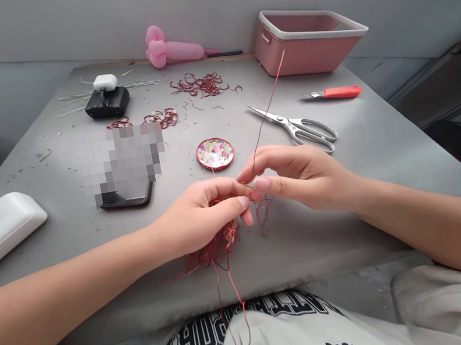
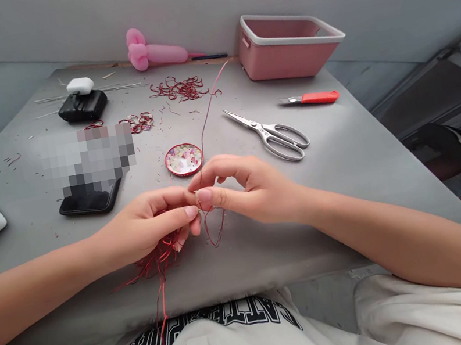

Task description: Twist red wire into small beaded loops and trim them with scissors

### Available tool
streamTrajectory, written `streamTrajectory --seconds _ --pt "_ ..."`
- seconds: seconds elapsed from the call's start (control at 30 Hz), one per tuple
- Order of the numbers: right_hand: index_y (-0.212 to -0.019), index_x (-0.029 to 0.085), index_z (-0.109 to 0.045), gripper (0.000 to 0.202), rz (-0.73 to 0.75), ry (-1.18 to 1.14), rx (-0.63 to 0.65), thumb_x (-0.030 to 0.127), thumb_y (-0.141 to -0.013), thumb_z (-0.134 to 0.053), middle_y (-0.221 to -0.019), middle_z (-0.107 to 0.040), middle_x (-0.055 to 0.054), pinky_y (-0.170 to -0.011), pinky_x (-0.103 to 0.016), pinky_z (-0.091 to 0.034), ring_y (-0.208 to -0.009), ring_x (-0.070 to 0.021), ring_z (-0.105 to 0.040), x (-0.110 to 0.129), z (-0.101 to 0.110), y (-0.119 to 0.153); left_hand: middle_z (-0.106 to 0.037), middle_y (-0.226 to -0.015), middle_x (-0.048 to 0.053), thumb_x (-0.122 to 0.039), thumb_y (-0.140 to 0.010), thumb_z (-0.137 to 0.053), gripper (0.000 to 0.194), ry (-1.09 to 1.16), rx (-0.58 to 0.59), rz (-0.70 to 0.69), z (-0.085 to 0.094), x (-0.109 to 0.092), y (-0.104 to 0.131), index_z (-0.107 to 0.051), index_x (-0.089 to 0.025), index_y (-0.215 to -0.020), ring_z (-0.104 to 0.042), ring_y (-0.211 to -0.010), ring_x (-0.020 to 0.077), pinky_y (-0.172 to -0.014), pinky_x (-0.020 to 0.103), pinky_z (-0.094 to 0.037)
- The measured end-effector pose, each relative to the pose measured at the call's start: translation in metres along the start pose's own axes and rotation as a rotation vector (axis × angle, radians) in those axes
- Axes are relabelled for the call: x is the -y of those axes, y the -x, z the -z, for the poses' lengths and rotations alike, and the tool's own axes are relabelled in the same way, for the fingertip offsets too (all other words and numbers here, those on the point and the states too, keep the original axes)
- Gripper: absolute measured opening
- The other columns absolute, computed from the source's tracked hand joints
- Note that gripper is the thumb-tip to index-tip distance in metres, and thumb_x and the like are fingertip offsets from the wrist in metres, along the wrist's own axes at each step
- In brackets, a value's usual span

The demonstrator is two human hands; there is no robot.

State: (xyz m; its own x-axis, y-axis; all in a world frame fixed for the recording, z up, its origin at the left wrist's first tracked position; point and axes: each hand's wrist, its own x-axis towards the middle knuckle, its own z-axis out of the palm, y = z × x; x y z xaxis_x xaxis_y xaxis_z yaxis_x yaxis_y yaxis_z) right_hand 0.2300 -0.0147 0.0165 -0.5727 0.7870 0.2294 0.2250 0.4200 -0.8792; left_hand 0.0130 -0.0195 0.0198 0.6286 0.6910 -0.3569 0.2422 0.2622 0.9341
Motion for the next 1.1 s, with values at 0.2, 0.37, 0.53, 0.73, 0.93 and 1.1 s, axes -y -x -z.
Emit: streamTrajectory --seconds 0.2,0.37,0.53,0.73,0.93,1.1 --pt "-0.096 0.023 -0.07 0.011 -0.091 -0.01 -0.162 0.033 -0.094 -0.065 -0.084 -0.07 -0.001 -0.068 -0.028 -0.056 -0.075 -0.013 -0.065 0.001 -0.004 0.001 -0.067 -0.068 -0.005 -0.024 -0.091 -0.059 0.007 0.028 -0.045 -0.001 -0.003 0.001 0.001 -0.054 -0.02 -0.09 -0.053 -0.053 0.0065 -0.052 0.019 -0.043" --pt "-0.104 0.026 -0.06 0.024 0.18 0.281 -0.473 0.043 -0.09 -0.07 -0.097 -0.062 -0.004 -0.076 -0.038 -0.055 -0.087 -0.0186 -0.061 -0.011 -0.003 0.002 -0.067 -0.068 -0.005 -0.028 -0.092 -0.059 0.009 0.023 -0.142 -0.014 -0.002 0.003 0.0 -0.056 -0.02 -0.094 -0.051 -0.049 0.0064 -0.048 0.019 -0.04" --pt "-0.1 0.027 -0.058 0.031 0.698 0.75 -0.49 0.043 -0.082 -0.08 -0.081 -0.06 -0.003 -0.066 -0.038 -0.05 -0.073 -0.0201 -0.055 -0.015 -0.002 0.002 -0.071 -0.074 -0.002 -0.03 -0.094 -0.058 0.014 0.14 -0.181 -0.017 0.0 0.005 -0.001 -0.058 -0.02 -0.104 -0.057 -0.048 0.0075 -0.049 0.02 -0.045" --pt "-0.095 0.022 -0.06 0.018 0.581 0.805 -0.299 0.025 -0.086 -0.075 -0.077 -0.068 -0.005 -0.066 -0.036 -0.053 -0.07 -0.0184 -0.058 -0.009 -0.01 0.003 -0.072 -0.075 -0.001 -0.022 -0.095 -0.054 0.007 0.234 -0.225 -0.05 0.0 0.004 -0.003 -0.058 -0.018 -0.1 -0.056 -0.045 0.0057 -0.049 0.018 -0.047" --pt "-0.092 0.022 -0.065 0.008 0.362 0.528 -0.219 0.014 -0.092 -0.064 -0.079 -0.07 0.0 -0.07 -0.032 -0.052 -0.071 -0.014 -0.061 -0.007 -0.005 0.003 -0.069 -0.067 -0.003 -0.021 -0.096 -0.053 0.005 0.255 -0.227 -0.035 0.0 0.002 -0.005 -0.057 -0.019 -0.097 -0.055 -0.046 0.0065 -0.05 0.018 -0.048" --pt "-0.089 0.025 -0.069 0.007 0.035 0.009 -0.308 0.027 -0.094 -0.066 -0.087 -0.072 -0.002 -0.08 -0.035 -0.058 -0.085 -0.0161 -0.068 -0.002 0.006 0.001 -0.061 -0.054 -0.005 -0.017 -0.096 -0.048 0.008 0.328 -0.242 -0.035 0.003 0.002 -0.006 -0.054 -0.02 -0.092 -0.053 -0.043 0.0083 -0.051 0.019 -0.047"
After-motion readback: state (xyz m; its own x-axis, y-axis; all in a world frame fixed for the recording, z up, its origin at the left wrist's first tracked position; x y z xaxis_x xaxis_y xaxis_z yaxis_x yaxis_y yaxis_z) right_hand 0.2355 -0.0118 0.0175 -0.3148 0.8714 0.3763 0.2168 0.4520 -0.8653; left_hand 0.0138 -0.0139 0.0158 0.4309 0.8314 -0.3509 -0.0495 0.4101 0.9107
